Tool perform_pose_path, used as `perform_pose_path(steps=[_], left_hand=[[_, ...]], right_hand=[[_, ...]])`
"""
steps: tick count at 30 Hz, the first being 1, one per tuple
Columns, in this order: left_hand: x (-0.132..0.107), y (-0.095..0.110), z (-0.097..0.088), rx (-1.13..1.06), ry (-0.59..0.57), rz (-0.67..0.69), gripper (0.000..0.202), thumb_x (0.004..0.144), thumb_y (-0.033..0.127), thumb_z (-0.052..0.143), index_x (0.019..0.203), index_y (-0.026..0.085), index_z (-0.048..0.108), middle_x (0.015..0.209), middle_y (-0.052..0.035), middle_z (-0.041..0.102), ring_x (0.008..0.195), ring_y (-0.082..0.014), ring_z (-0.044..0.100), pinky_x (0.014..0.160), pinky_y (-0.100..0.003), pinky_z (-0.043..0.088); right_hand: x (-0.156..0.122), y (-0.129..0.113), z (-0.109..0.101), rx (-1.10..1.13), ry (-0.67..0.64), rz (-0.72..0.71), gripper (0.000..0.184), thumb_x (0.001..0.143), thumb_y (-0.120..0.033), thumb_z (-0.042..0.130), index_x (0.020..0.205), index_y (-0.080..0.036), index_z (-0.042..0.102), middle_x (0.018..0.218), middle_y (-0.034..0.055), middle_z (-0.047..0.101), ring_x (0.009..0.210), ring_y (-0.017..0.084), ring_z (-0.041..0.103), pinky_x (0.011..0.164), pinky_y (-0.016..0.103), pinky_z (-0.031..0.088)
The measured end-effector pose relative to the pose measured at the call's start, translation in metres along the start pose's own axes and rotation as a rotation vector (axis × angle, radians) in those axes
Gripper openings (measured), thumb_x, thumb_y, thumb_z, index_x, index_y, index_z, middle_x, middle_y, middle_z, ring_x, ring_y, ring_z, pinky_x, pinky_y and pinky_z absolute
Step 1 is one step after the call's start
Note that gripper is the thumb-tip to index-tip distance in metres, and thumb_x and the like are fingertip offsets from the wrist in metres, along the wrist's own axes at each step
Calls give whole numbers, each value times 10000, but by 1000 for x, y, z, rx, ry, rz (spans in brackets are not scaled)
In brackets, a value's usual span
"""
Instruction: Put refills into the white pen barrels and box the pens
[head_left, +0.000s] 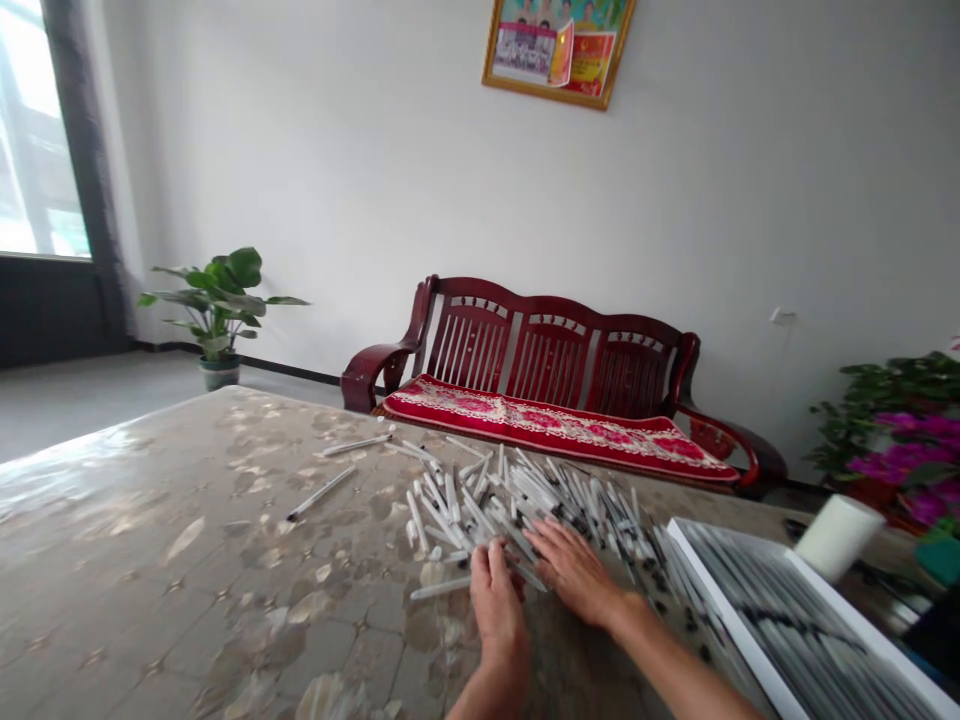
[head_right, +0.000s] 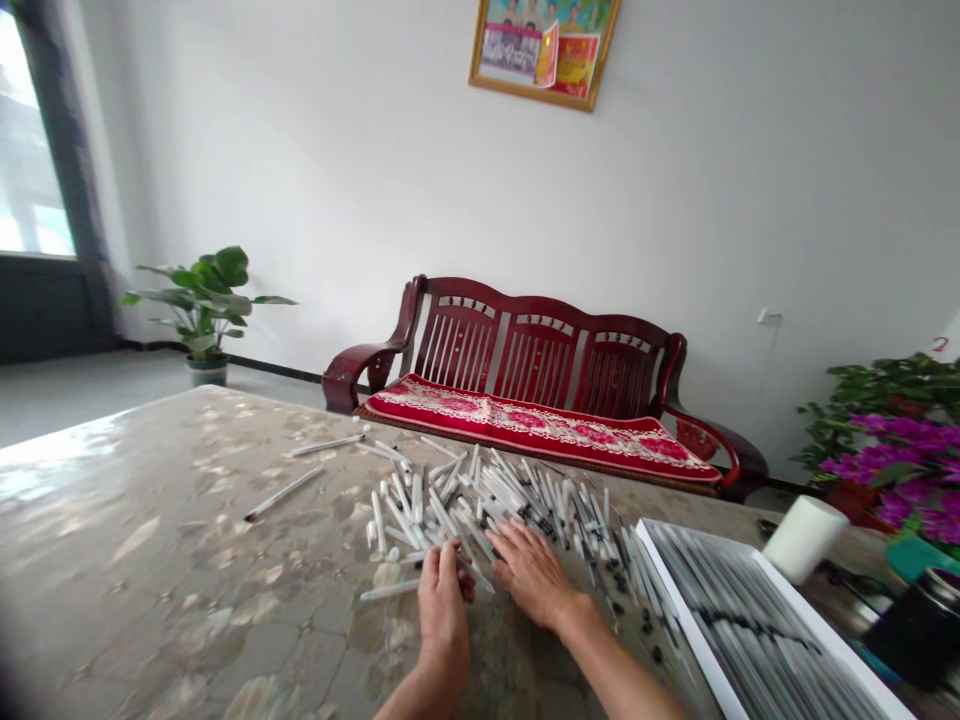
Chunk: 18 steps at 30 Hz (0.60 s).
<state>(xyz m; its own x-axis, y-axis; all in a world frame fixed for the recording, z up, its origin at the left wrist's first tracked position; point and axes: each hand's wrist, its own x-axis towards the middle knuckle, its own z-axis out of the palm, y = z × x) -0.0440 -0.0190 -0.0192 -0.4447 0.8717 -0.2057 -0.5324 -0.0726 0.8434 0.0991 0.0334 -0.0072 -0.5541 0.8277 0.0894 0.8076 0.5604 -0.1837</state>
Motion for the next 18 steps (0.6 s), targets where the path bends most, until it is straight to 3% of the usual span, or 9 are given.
perform_pose_path(steps=[8,11,18], left_hand=[[4,4,-2,9,37,40,320,787,532,565,809,213,558,561,50,512,506,-131,490,489,-256,374],[5,4,-3,4,42,40,348,778,547,575,848,206,568,582,46,531,512,-132,492,492,-260,376],[5,5,-4,18,42,47,396,753,588,602,819,199,572,571,39,538,527,-140,511,502,-264,381]], right_hand=[[-48,41,-13,-72,23,14,590,943,-595,435,1482,-363,377,1571,13,363,1461,248,277,1197,453,200],[-55,47,-18,-53,38,57,590,915,-595,486,1454,-360,433,1559,21,387,1453,268,289,1185,475,221],[-46,31,-25,38,279,201,368,837,-257,562,1176,-262,706,1333,64,623,1280,244,505,1112,404,347]])
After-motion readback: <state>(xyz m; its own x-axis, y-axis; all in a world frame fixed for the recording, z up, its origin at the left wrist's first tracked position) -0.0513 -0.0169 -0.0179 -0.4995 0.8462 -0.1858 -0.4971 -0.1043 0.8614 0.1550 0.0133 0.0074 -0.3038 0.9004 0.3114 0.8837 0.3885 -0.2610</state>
